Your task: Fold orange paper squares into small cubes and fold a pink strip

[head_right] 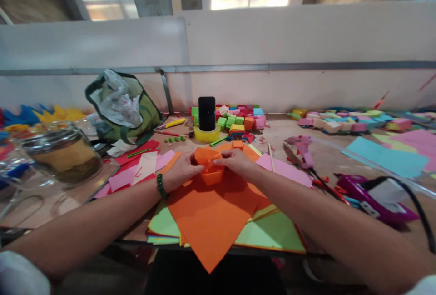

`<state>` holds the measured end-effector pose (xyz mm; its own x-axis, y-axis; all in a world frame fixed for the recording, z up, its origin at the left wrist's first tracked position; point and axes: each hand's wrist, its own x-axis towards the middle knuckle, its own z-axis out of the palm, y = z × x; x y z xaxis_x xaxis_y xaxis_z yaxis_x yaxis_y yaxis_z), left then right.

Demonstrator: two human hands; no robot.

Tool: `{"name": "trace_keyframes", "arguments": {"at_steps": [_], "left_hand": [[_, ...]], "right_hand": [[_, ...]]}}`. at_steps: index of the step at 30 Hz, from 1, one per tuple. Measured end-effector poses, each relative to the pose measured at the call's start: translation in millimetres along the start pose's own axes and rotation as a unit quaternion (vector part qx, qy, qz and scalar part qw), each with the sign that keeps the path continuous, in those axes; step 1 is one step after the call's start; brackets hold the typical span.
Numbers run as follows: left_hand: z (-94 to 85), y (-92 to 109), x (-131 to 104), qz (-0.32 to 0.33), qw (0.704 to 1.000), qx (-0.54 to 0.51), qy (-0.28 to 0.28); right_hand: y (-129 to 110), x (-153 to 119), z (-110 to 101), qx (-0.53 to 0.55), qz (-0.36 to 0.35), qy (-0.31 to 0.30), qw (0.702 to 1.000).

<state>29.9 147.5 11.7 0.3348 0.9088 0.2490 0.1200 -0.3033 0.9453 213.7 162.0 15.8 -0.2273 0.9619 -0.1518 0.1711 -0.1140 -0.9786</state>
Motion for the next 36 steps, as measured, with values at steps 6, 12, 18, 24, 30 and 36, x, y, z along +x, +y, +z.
{"name": "trace_keyframes", "arguments": {"at_steps": [6,12,18,24,30,36], "left_hand": [[-3.9,-2,3,-0.055,0.996,-0.074,0.003],[-2.9,9,1,-0.102,0.992,-0.071,0.02],[-1.7,16,-2,-0.104,0.993,-0.056,0.021],[-4.5,2,2,-0.071,0.996,-0.044,0.023],[-11.4,-14,9,-0.04,0.998,-0.011,0.042],[-9.1,-12,6,-0.029,0.999,0.015,0.009]], "right_hand": [[6,5,13,0.057,-0.07,0.032,0.995],[11,1,14,0.078,-0.112,0.032,0.99],[7,-2,17,0.079,-0.122,0.001,0.989],[7,0,15,0.052,-0.133,0.036,0.989],[6,-7,16,-0.038,-0.094,0.064,0.993],[6,-1,16,-0.055,-0.09,0.055,0.993]]}}
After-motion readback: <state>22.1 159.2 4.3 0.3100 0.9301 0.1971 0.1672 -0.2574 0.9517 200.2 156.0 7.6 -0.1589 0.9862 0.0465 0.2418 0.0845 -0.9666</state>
